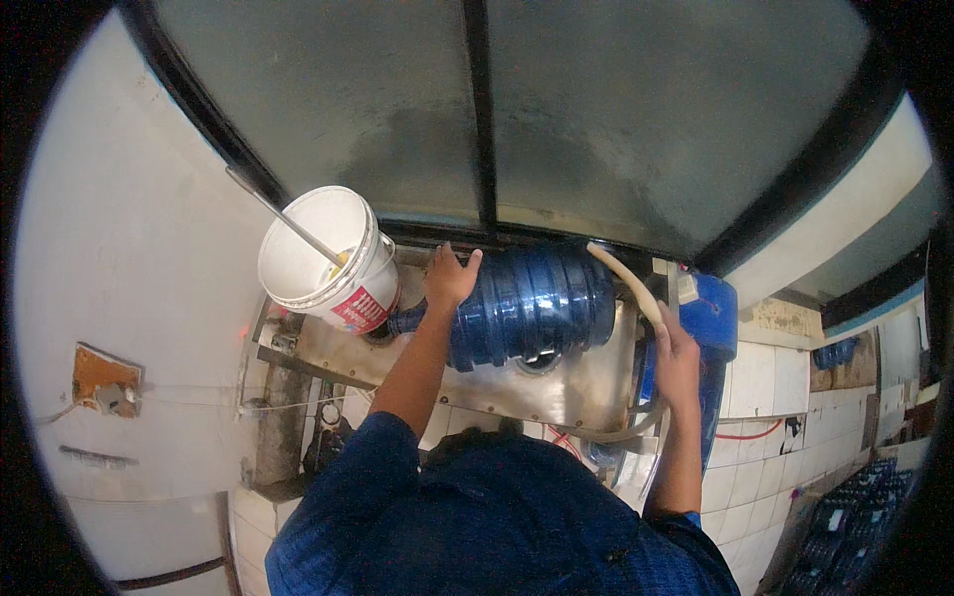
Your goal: The person scrubs the exterior of large blue water jugs with a brush and water at a sink, then rinses and stacks them. The person repeats this process for multiple jugs, handling each one individually.
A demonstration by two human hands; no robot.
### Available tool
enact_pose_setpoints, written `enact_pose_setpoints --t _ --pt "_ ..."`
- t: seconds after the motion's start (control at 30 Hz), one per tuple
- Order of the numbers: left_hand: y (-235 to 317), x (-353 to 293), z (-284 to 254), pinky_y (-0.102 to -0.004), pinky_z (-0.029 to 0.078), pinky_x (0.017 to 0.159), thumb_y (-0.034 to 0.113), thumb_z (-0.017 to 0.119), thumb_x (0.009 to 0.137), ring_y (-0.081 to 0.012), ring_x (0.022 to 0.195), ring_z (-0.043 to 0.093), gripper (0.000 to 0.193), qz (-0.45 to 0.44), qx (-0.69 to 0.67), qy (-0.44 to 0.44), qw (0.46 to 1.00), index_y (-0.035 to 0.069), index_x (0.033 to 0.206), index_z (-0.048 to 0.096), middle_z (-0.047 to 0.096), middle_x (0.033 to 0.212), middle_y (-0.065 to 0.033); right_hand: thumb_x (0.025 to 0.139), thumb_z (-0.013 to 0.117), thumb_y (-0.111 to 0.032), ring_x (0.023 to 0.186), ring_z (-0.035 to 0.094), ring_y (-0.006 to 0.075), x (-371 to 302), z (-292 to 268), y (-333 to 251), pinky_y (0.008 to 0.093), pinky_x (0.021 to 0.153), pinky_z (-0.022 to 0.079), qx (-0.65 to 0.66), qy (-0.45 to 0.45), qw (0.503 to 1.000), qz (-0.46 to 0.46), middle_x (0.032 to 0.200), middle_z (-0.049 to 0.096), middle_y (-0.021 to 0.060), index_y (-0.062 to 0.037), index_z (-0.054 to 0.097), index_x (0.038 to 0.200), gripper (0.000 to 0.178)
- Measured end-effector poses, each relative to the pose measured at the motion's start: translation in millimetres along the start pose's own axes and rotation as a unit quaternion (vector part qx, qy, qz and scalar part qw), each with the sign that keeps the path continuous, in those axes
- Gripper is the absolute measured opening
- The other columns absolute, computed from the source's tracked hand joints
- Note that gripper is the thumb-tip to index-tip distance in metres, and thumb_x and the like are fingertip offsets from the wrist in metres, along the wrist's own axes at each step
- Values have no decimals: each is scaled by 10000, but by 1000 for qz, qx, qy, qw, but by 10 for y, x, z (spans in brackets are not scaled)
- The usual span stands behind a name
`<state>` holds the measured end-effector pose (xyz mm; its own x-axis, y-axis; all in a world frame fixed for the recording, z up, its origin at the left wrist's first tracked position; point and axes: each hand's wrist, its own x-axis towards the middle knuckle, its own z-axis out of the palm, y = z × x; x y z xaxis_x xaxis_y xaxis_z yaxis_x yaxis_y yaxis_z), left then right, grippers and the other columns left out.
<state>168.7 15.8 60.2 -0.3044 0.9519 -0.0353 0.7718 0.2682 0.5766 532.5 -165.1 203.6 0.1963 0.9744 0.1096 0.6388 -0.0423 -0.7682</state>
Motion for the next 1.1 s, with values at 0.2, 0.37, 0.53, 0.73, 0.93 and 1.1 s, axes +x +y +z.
enact_pose_setpoints --t 0.2,0.37,0.53,0.73,0.93,1.1 --pt "126 -211 -140 -456 419 1092 521 585 945 -401 1218 596 643 62 -13 54 997 -9 1308 609 643 1290 -233 1061 521 -209 1247 629 290 -369 -283 -125 367 1044 467 4 -38 998 40 1322 651 231 -27 579 1399 389" --pt "163 -289 -187 -462 414 1096 515 541 973 -387 1230 591 628 98 24 18 995 -22 1289 623 650 1284 -224 1052 539 -209 1172 675 295 -287 26 -311 369 981 508 16 -65 996 -54 1289 667 225 -68 595 1394 375" --pt "8 -141 -13 -463 370 1143 605 407 1000 -361 1326 534 726 198 156 -37 967 -14 1305 629 625 1341 -227 1024 583 -222 983 734 361 -311 450 -690 392 833 562 53 -150 984 -74 1146 693 247 -164 610 1394 376" --pt "-416 78 6 -443 350 1165 500 548 989 -361 1351 515 590 246 -32 -72 966 17 1317 632 624 1348 -223 1039 578 -181 1069 691 169 -352 668 -843 297 914 509 57 -246 966 -65 1300 674 196 -97 584 1417 387" --pt "-902 -163 116 -434 376 1145 434 651 957 -391 1324 535 593 259 -237 18 936 61 1409 558 609 1363 -237 1035 574 -212 1033 711 301 -349 778 -648 354 883 529 75 -219 971 -58 1209 677 246 -150 580 1426 396" --pt "-1327 -520 53 -468 370 1148 458 687 921 -380 1346 514 753 162 -242 -77 954 59 1505 429 514 1462 -266 1043 561 -213 1149 684 282 -308 621 -367 359 962 510 82 -151 984 -56 1256 671 238 -137 584 1420 385"
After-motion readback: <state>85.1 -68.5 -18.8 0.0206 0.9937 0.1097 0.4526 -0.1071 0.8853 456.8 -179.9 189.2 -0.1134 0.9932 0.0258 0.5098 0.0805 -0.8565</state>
